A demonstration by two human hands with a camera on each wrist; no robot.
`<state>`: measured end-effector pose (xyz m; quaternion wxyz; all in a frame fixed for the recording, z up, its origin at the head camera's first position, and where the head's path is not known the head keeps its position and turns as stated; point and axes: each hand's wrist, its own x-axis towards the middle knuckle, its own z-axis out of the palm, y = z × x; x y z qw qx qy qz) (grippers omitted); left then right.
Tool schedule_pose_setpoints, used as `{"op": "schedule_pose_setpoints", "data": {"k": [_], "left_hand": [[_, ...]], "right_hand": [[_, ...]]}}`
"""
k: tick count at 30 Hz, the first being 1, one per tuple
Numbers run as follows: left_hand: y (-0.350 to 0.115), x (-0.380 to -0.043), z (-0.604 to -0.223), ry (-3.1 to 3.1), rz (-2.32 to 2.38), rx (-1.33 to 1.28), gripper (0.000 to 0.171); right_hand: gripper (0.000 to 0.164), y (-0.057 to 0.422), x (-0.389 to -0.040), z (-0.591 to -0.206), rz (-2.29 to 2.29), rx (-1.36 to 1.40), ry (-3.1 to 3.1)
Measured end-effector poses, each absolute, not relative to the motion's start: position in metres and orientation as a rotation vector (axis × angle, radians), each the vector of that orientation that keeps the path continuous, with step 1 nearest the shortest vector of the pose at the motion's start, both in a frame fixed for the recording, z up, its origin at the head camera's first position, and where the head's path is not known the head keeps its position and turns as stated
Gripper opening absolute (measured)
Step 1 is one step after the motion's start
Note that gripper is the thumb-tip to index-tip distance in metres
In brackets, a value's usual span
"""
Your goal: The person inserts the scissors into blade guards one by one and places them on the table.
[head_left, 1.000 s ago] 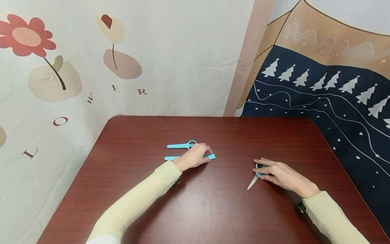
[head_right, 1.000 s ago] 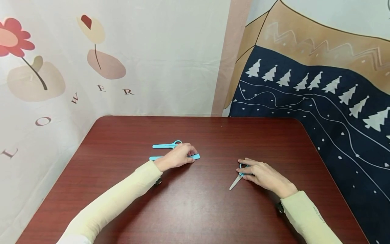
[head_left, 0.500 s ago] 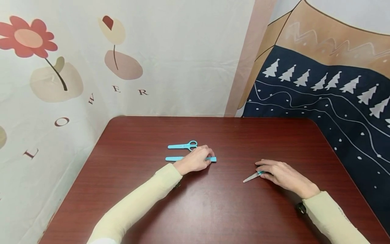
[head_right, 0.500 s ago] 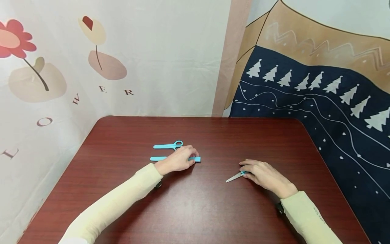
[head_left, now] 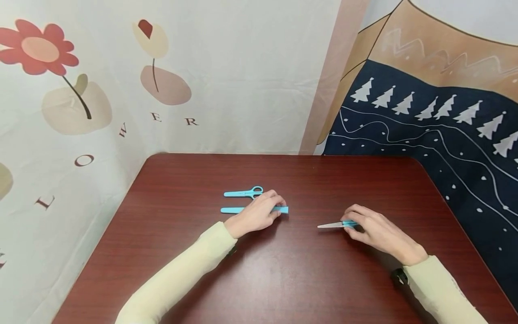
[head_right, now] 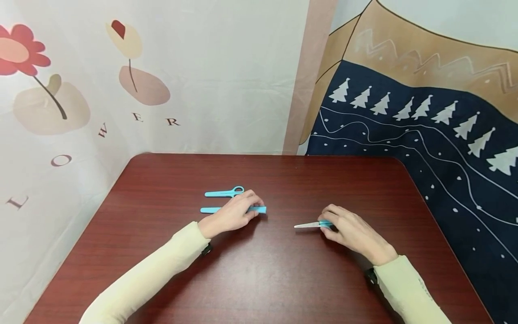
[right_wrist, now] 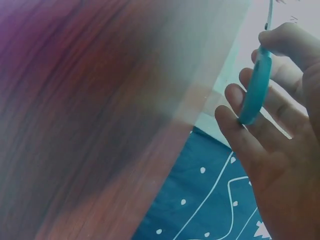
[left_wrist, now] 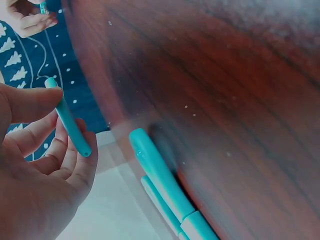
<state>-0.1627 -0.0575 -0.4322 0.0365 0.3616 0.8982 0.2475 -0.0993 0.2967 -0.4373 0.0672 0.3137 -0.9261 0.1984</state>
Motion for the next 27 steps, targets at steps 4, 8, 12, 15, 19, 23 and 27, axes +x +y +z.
{"op": "schedule_pose_setpoints", "data": {"k": [4, 8, 12, 15, 19, 23, 27], "left_hand": [[-0.063, -0.158, -0.429, 2.772, 0.823, 1.093, 0.015], [-0.068, -0.153, -0.426, 2.777, 0.884, 1.088, 0.015], [-0.073, -0.148, -0.424, 2.771, 0.926, 1.076, 0.015], [-0.076, -0.144, -0.423, 2.770, 0.955, 1.058, 0.015], [-0.078, -0.140, -0.422, 2.785, 0.973, 1.056, 0.017], [-0.083, -0.137, -0.422, 2.801, 0.999, 1.083, 0.017], [-0.091, -0.133, -0.422, 2.824, 1.008, 1.091, 0.017]], "right_hand": [[0.022, 0.288, -0.099, -0.435, 0.625, 0.914, -2.776], [0.024, 0.279, -0.099, -0.435, 0.660, 0.887, -2.768], [0.024, 0.270, -0.098, -0.434, 0.707, 0.870, -2.780], [0.024, 0.264, -0.097, -0.432, 0.769, 0.845, -2.788], [0.024, 0.257, -0.096, -0.433, 0.837, 0.826, -2.763], [0.023, 0.250, -0.096, -0.432, 0.860, 0.830, -2.737], [0.024, 0.243, -0.097, -0.430, 0.853, 0.846, -2.729]]}}
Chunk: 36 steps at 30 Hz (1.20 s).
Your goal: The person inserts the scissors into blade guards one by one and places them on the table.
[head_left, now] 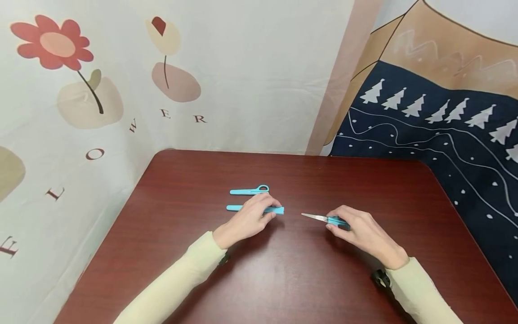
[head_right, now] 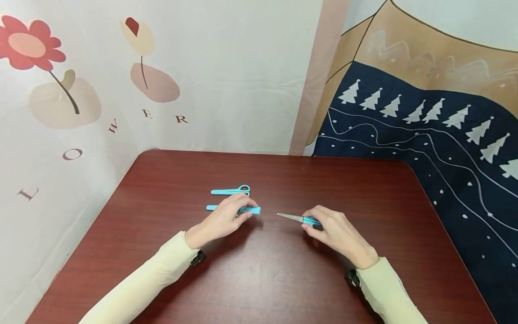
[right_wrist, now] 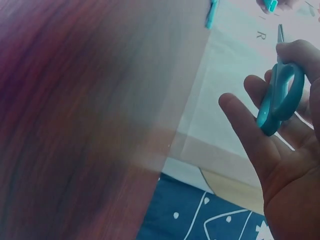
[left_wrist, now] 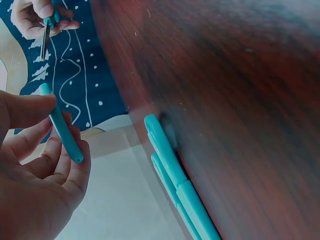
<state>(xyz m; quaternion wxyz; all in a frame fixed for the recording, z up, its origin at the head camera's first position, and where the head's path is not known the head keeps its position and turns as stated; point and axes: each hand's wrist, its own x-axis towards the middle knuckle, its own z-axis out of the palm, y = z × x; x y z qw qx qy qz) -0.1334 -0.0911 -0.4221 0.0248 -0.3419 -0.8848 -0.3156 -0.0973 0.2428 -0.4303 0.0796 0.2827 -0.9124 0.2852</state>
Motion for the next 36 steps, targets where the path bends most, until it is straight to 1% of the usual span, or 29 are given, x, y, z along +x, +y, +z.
{"op": "schedule_pose_setpoints", "data": {"k": [10, 17, 27, 36], "left_hand": [[-0.104, -0.126, -0.425, -2.725, -0.982, -1.042, 0.019], [-0.108, -0.120, -0.425, -2.687, -0.970, -1.041, 0.019], [-0.109, -0.113, -0.425, -2.621, -0.984, -1.014, 0.022], [-0.113, -0.109, -0.426, -2.617, -0.960, -1.002, 0.023]], "right_hand": [[0.028, 0.222, -0.100, -0.429, 0.766, 0.910, -2.582], [0.025, 0.208, -0.100, -0.428, 0.713, 0.920, -2.479], [0.024, 0.193, -0.097, -0.424, 0.760, 0.918, -2.481], [0.027, 0.181, -0.099, -0.423, 0.757, 0.947, -2.483]]}}
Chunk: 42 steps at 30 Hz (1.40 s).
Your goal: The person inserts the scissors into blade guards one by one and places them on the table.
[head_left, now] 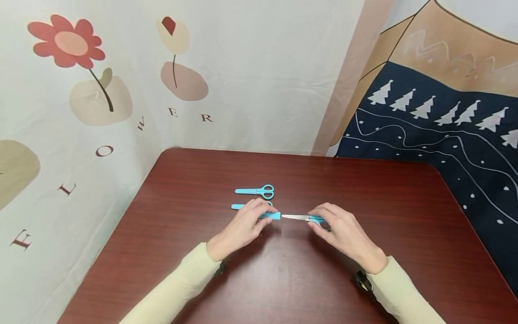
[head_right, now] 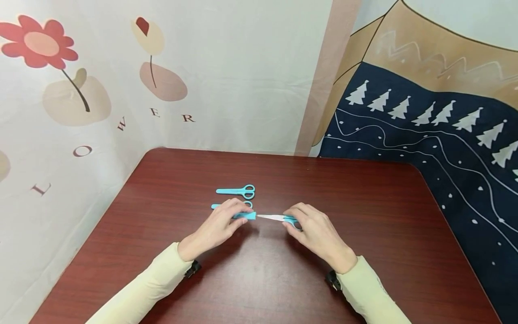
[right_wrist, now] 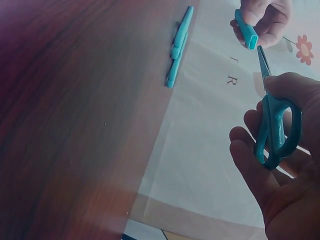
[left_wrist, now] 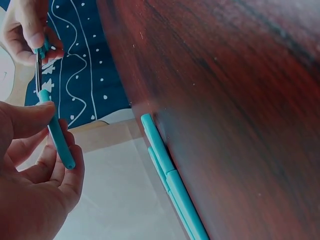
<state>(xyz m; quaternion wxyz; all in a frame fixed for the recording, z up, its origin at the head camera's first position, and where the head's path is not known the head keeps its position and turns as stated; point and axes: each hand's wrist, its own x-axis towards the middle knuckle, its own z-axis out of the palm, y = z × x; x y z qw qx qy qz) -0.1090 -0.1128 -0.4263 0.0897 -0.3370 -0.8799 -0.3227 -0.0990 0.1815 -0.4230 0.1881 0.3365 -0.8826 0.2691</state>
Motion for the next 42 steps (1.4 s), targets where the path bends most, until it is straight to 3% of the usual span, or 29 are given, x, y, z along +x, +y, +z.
{"op": "schedule_pose_setpoints", "data": {"k": [42], "left_hand": [[-0.102, -0.106, -0.423, -2.612, -0.961, -1.007, 0.021]], "right_hand": [[0.025, 0.167, -0.102, -0.426, 0.736, 0.999, -2.477]]}}
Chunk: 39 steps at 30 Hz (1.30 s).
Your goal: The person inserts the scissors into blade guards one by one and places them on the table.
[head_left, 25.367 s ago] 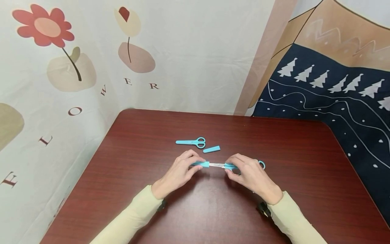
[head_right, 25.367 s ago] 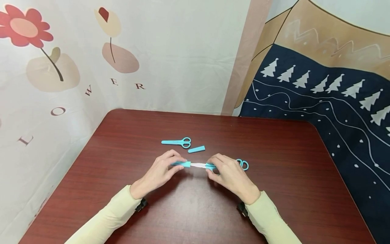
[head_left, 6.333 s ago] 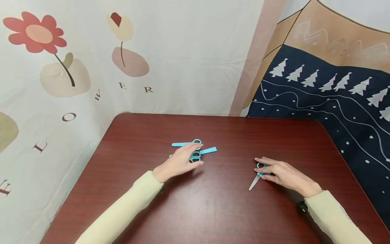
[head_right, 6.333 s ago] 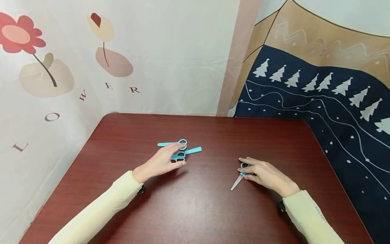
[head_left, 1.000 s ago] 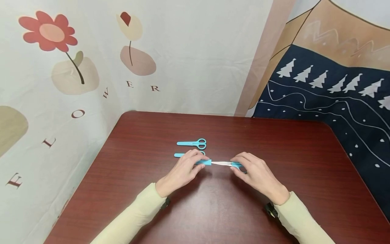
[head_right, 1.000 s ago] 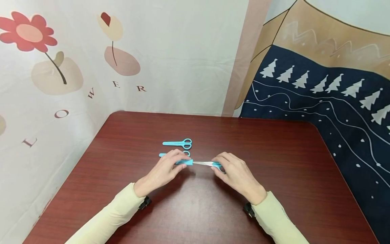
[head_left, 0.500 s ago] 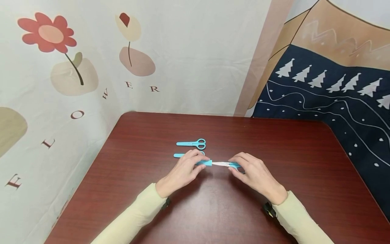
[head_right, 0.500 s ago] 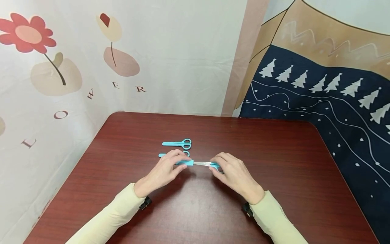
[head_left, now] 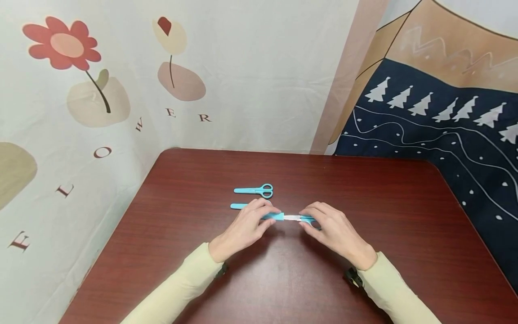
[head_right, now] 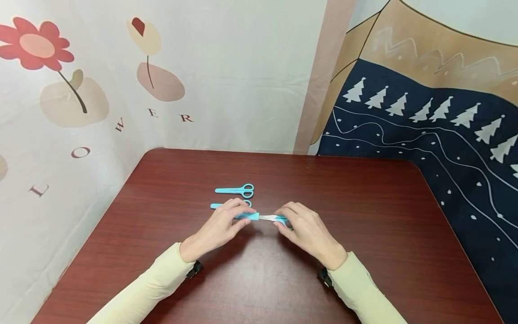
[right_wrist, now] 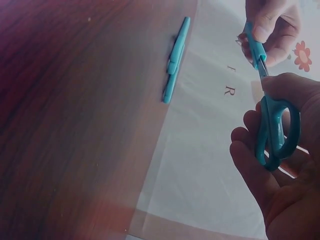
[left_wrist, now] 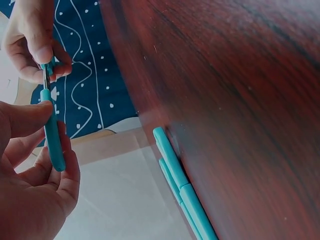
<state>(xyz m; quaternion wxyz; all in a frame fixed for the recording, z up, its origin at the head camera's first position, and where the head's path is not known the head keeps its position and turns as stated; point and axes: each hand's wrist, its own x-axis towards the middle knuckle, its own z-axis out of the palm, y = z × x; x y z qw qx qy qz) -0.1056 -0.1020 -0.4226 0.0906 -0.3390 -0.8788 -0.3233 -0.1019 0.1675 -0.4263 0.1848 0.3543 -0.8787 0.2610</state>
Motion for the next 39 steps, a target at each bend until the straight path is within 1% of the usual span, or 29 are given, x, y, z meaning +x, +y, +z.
{"op": "schedule_pose_setpoints", "data": {"k": [39], "left_hand": [[-0.095, -0.106, -0.426, -2.624, -0.981, -1.019, 0.021]], "right_hand": [[0.021, 0.156, -0.104, -0.426, 0.749, 1.021, -2.509]]}}
